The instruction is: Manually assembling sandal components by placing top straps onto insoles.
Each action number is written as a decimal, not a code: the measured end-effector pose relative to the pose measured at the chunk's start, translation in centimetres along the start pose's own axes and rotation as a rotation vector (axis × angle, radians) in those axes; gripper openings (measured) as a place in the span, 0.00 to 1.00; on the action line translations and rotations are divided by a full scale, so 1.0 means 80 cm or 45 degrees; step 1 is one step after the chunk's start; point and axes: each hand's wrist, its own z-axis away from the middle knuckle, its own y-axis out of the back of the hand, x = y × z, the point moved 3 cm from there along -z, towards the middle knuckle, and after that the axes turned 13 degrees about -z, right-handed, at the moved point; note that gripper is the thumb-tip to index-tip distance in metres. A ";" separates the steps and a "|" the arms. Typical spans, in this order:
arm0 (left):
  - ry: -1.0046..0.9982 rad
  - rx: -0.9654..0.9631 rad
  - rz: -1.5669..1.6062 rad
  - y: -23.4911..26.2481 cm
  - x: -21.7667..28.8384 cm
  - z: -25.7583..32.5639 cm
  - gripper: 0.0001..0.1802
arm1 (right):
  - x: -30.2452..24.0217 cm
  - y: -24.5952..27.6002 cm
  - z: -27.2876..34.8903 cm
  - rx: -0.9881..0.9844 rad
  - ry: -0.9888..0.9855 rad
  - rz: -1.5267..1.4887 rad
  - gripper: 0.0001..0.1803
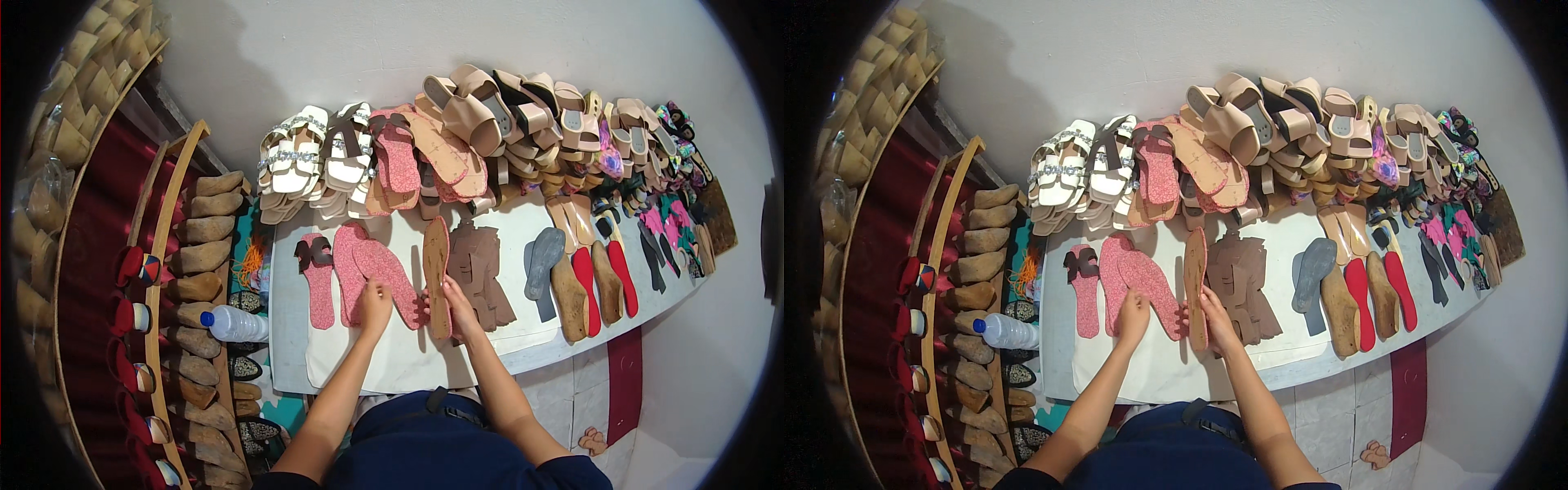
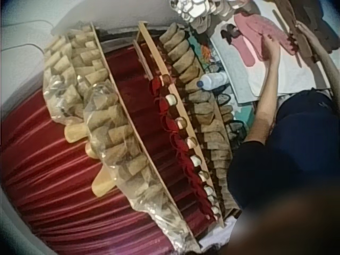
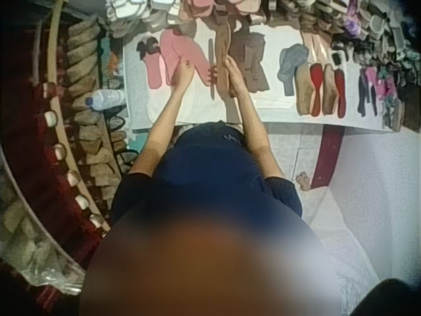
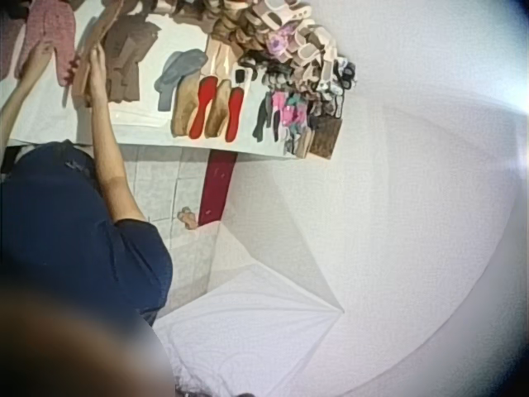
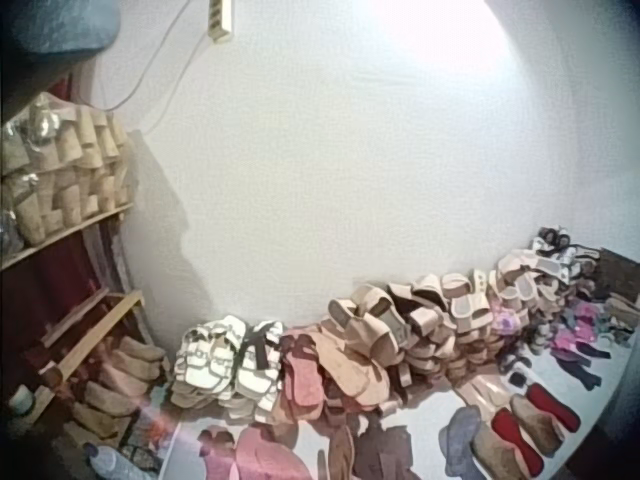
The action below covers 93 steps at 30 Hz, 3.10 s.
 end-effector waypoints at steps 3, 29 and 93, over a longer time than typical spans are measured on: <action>0.051 -0.283 0.400 0.006 0.045 0.026 0.26 | 0.005 0.002 0.003 0.087 0.122 0.256 0.27; 0.447 -0.724 1.254 -0.020 0.074 0.076 0.42 | 0.020 -0.039 0.061 0.096 0.926 1.970 0.19; 0.493 -0.397 1.739 0.018 0.100 0.056 0.38 | -0.142 0.062 0.020 0.079 0.426 1.563 0.21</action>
